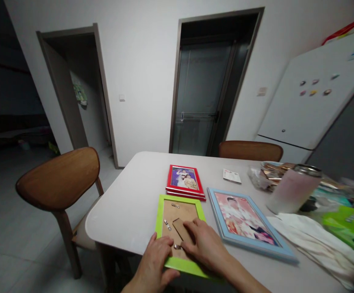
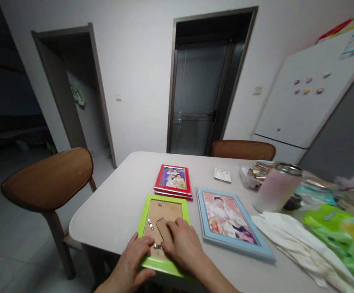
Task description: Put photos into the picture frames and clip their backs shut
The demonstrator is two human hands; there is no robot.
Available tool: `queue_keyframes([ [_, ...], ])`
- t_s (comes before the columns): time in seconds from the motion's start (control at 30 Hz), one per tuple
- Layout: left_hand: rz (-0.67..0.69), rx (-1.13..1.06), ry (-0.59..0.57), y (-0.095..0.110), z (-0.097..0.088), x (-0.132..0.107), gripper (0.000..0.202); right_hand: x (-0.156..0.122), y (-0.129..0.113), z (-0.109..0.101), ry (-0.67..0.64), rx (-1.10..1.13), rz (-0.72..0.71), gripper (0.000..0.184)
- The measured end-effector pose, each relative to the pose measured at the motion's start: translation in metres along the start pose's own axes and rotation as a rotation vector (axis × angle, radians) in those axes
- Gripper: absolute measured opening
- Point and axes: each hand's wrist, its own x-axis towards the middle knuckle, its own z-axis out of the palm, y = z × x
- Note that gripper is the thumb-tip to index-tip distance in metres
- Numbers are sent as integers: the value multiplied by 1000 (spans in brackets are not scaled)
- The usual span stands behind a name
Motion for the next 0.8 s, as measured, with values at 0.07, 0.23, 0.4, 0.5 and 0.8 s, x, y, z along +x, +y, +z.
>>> queue_keyframes([
  [0.07, -42, -51, -3, 6, -5, 2, 29, -3, -2, 2, 4, 32, 10, 36],
  [0.23, -212, -315, 127, 14, -13, 13, 42, 8, -5, -11, -17, 38, 27, 23],
  [0.4, -399, -746, 317, 9, -18, 36, 36, 13, -24, -29, 22, 70, 7, 29],
  [0.5, -543, -1041, 403, 3, -24, 44, 39, 10, -36, -27, 30, 154, -51, 32],
  [0.8, -697, -1170, 400, -2, -20, 41, 42, -5, -10, -4, 125, 304, -40, 33],
])
